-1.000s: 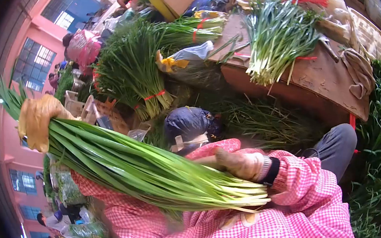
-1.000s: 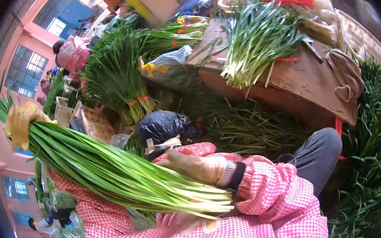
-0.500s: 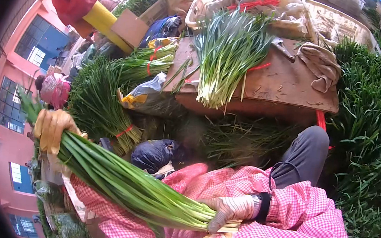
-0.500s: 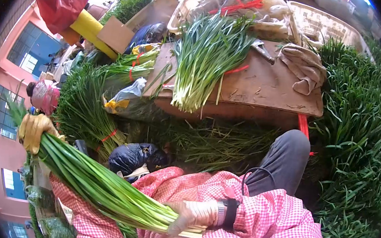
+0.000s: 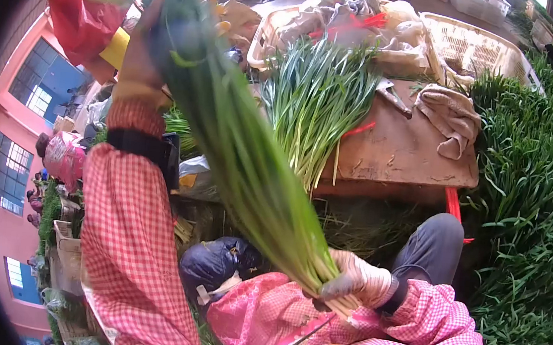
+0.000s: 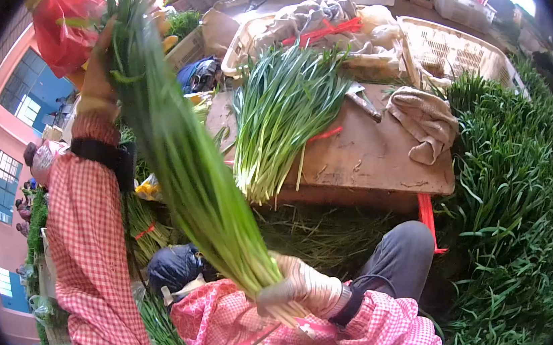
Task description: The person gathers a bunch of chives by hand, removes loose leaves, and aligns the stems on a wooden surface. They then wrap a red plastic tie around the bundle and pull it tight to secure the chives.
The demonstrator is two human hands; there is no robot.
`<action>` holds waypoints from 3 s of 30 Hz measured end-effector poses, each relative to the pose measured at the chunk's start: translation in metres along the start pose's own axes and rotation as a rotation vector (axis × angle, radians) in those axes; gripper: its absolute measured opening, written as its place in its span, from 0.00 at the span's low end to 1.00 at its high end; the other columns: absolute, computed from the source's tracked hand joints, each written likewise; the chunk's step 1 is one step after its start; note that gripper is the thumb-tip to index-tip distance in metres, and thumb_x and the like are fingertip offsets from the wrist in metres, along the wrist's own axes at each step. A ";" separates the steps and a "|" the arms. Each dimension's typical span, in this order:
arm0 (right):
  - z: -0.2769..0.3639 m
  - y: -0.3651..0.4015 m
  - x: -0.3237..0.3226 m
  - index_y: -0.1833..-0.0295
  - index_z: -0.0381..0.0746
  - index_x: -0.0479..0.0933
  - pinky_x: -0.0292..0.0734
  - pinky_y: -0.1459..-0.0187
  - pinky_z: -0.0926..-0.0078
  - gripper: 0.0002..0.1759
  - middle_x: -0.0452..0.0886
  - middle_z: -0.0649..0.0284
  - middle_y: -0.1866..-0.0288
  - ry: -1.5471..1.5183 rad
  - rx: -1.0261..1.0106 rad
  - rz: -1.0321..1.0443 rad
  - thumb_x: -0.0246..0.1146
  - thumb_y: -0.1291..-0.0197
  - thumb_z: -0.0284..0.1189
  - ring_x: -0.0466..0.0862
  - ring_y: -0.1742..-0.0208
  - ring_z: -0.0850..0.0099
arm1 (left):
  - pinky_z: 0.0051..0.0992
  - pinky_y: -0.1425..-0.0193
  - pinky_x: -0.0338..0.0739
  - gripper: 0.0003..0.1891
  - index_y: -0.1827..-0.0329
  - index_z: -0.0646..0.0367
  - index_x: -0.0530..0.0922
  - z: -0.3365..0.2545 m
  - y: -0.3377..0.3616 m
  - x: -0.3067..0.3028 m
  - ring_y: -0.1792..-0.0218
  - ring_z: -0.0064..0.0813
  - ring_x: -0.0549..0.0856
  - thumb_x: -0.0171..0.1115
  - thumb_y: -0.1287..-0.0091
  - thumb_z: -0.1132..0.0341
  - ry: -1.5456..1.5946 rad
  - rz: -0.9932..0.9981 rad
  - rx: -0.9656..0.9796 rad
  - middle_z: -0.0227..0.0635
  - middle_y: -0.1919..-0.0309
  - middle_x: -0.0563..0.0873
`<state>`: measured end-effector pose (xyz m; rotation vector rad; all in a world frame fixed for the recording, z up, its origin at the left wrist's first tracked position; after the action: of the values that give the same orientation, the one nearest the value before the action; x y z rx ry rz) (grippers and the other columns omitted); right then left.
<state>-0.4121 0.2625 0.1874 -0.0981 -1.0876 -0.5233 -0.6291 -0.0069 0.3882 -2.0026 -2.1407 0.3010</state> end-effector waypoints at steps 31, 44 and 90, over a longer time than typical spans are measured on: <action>0.019 -0.103 -0.039 0.59 0.42 0.77 0.60 0.81 0.91 0.15 0.75 0.76 0.77 -0.169 -0.217 -0.414 0.67 0.44 0.40 0.69 0.82 0.88 | 0.42 0.53 0.80 0.23 0.49 0.69 0.73 0.263 0.119 0.068 0.60 0.45 0.84 0.67 0.43 0.64 0.845 0.217 -1.263 0.51 0.59 0.83; -0.055 -0.089 -0.085 0.56 0.45 0.82 0.80 0.61 0.61 0.12 0.85 0.60 0.60 1.869 0.523 0.178 0.61 0.46 0.32 0.85 0.57 0.60 | 0.47 0.54 0.80 0.18 0.51 0.63 0.75 0.265 0.115 0.061 0.59 0.47 0.84 0.66 0.43 0.66 0.870 0.191 -1.202 0.52 0.57 0.83; 0.018 -0.031 -0.022 0.42 0.43 0.68 0.77 0.72 0.66 0.25 0.77 0.60 0.67 1.796 -0.247 0.228 0.56 0.49 0.28 0.82 0.71 0.63 | 0.31 0.62 0.79 0.21 0.46 0.69 0.71 0.258 0.126 0.071 0.69 0.33 0.82 0.62 0.42 0.70 1.146 0.262 -1.168 0.36 0.70 0.82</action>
<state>-0.4487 0.2490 0.1716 0.0511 0.7371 -0.3278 -0.5847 0.0678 0.1057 -1.9360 -1.2419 -1.9254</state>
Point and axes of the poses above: each hand's wrist, its own y-axis away from the middle knuckle, its own x-axis out of the palm, z = x × y, the point moved 2 cm from there along -y, towards the middle knuckle
